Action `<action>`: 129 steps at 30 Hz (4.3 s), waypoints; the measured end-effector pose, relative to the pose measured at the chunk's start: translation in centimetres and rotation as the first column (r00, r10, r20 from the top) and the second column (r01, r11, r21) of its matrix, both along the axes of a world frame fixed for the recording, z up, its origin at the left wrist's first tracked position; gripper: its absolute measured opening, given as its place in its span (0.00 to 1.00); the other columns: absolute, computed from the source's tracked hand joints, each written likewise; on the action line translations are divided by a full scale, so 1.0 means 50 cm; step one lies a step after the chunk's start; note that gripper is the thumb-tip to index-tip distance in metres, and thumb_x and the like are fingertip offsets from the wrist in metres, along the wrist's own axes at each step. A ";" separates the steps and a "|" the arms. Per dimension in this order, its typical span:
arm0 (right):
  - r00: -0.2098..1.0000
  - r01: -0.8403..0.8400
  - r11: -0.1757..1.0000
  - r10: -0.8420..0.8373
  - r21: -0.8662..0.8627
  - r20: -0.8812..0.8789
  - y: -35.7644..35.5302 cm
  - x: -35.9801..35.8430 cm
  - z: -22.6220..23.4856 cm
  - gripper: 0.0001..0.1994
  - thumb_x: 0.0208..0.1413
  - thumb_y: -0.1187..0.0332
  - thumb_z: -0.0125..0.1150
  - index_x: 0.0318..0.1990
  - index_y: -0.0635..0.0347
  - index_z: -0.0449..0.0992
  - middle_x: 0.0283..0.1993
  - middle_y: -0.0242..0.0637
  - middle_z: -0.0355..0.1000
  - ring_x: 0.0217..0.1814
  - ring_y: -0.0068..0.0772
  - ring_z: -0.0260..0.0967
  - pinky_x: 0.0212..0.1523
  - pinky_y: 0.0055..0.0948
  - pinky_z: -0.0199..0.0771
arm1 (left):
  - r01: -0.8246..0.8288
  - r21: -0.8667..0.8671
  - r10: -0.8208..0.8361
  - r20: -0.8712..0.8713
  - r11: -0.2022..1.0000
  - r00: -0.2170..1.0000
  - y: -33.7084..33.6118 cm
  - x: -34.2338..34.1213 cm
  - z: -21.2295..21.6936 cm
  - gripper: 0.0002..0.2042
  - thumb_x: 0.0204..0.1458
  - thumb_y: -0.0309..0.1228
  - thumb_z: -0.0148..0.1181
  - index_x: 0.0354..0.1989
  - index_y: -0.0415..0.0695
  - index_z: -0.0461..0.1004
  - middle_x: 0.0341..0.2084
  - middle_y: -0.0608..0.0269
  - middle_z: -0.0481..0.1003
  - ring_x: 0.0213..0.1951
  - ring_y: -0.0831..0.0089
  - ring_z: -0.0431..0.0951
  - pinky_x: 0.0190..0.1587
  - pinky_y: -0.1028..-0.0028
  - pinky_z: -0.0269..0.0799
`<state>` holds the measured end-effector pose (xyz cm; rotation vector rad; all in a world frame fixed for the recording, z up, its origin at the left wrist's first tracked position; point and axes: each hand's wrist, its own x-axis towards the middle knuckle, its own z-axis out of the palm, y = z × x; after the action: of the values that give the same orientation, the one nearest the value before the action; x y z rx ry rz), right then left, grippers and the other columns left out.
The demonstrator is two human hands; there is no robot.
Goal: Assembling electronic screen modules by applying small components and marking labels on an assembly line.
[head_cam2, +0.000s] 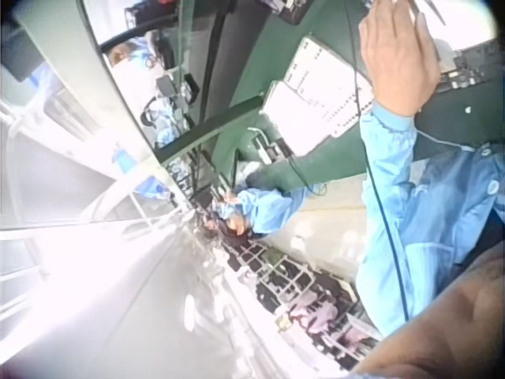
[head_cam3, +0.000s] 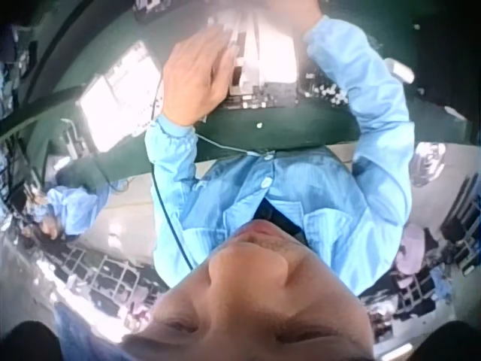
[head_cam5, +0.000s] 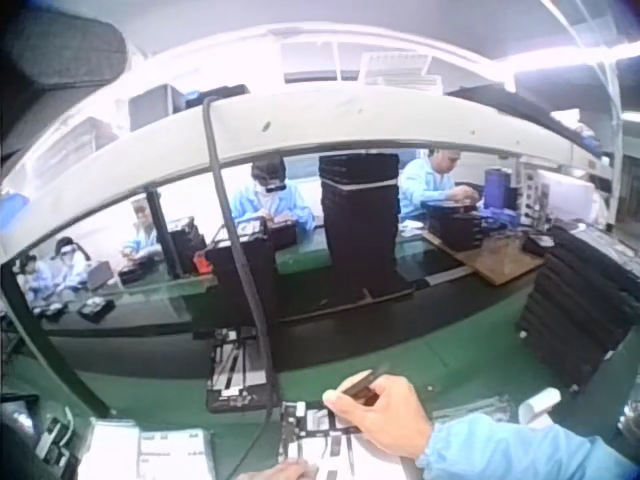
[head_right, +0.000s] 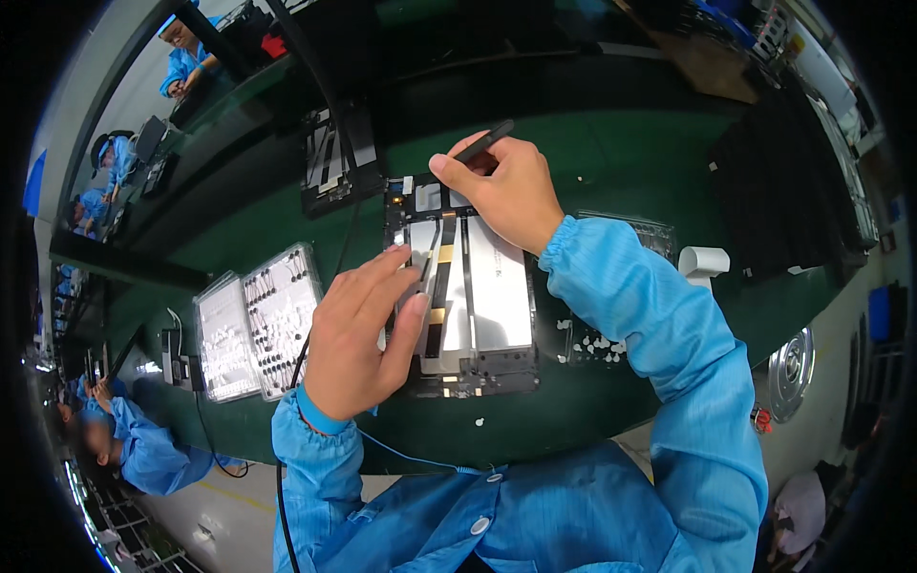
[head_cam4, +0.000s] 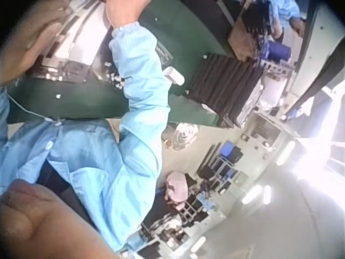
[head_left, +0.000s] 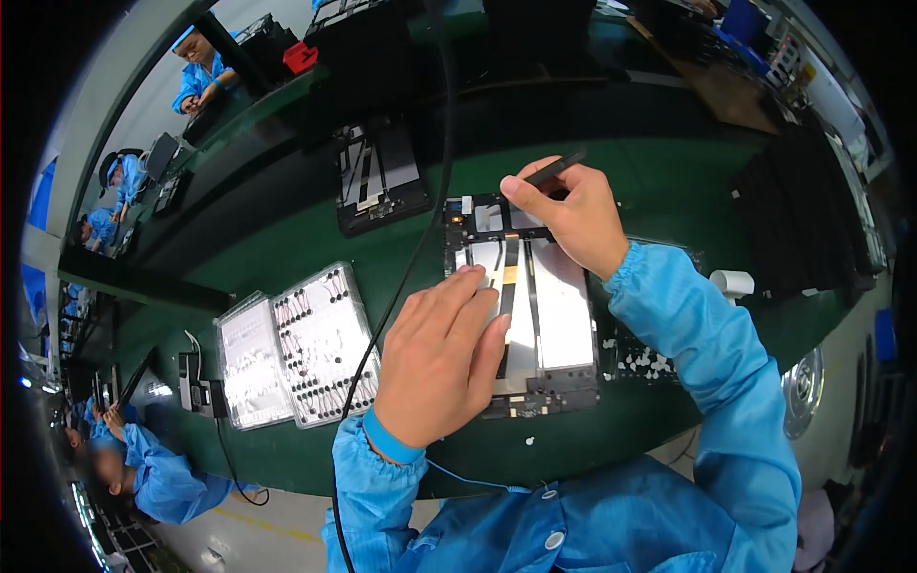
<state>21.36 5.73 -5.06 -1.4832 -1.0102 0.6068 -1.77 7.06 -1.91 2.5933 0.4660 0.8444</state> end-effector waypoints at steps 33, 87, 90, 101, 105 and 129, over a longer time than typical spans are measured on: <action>0.999 -0.035 0.995 0.037 -0.088 0.019 0.018 -0.012 -0.012 0.13 0.57 0.64 0.73 0.40 0.66 0.80 0.31 0.33 0.76 0.34 0.19 0.69 0.36 0.22 0.71 | 0.094 0.119 -0.084 -0.080 0.988 0.993 0.076 0.076 -0.034 0.22 0.53 0.39 0.68 0.48 0.33 0.77 0.49 0.40 0.76 0.56 0.44 0.75 0.59 0.53 0.68; 0.917 0.398 0.917 -0.398 -0.014 -0.032 -0.503 0.456 -0.159 0.11 0.66 0.68 0.58 0.49 0.68 0.74 0.37 0.43 0.80 0.36 0.25 0.77 0.43 0.25 0.78 | 0.315 0.182 -0.266 -0.249 0.931 0.931 -0.340 0.623 -0.252 0.30 0.65 0.52 0.46 0.53 0.33 0.75 0.56 0.25 0.69 0.63 0.36 0.65 0.67 0.36 0.45; 0.911 0.408 0.913 -0.408 -0.024 -0.052 -0.502 0.452 -0.160 0.12 0.66 0.68 0.58 0.49 0.68 0.74 0.37 0.43 0.80 0.36 0.26 0.77 0.44 0.25 0.78 | 0.301 0.210 -0.236 -0.284 0.930 0.929 -0.342 0.620 -0.253 0.29 0.65 0.54 0.47 0.54 0.37 0.76 0.58 0.29 0.69 0.64 0.39 0.66 0.68 0.35 0.46; 0.892 0.393 0.917 -0.399 -0.072 -0.214 -0.512 0.454 -0.155 0.13 0.64 0.64 0.63 0.47 0.66 0.76 0.38 0.43 0.80 0.36 0.25 0.78 0.41 0.25 0.77 | 0.297 0.193 -0.227 -0.317 0.935 0.921 -0.345 0.620 -0.255 0.30 0.65 0.54 0.47 0.56 0.36 0.75 0.58 0.29 0.69 0.65 0.39 0.65 0.68 0.35 0.45; 0.887 0.396 0.918 -0.382 0.002 -0.260 -0.513 0.444 -0.150 0.12 0.62 0.67 0.66 0.47 0.65 0.76 0.38 0.41 0.80 0.36 0.26 0.78 0.41 0.23 0.77 | 0.296 0.201 -0.220 -0.329 0.934 0.918 -0.345 0.619 -0.254 0.30 0.65 0.54 0.47 0.57 0.36 0.75 0.58 0.29 0.69 0.65 0.40 0.65 0.68 0.36 0.45; 0.953 0.302 0.951 -0.303 -0.058 -0.004 -0.536 0.477 -0.189 0.13 0.58 0.69 0.70 0.49 0.63 0.79 0.40 0.35 0.79 0.39 0.21 0.74 0.42 0.22 0.73 | 0.292 0.190 -0.219 -0.329 0.937 0.919 -0.351 0.620 -0.263 0.30 0.66 0.54 0.45 0.58 0.36 0.73 0.61 0.29 0.67 0.67 0.39 0.64 0.69 0.36 0.45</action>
<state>45.22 -21.08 -14.52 -1.6427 -0.7391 0.4256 29.24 -10.47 -15.07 2.9358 0.0977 0.4343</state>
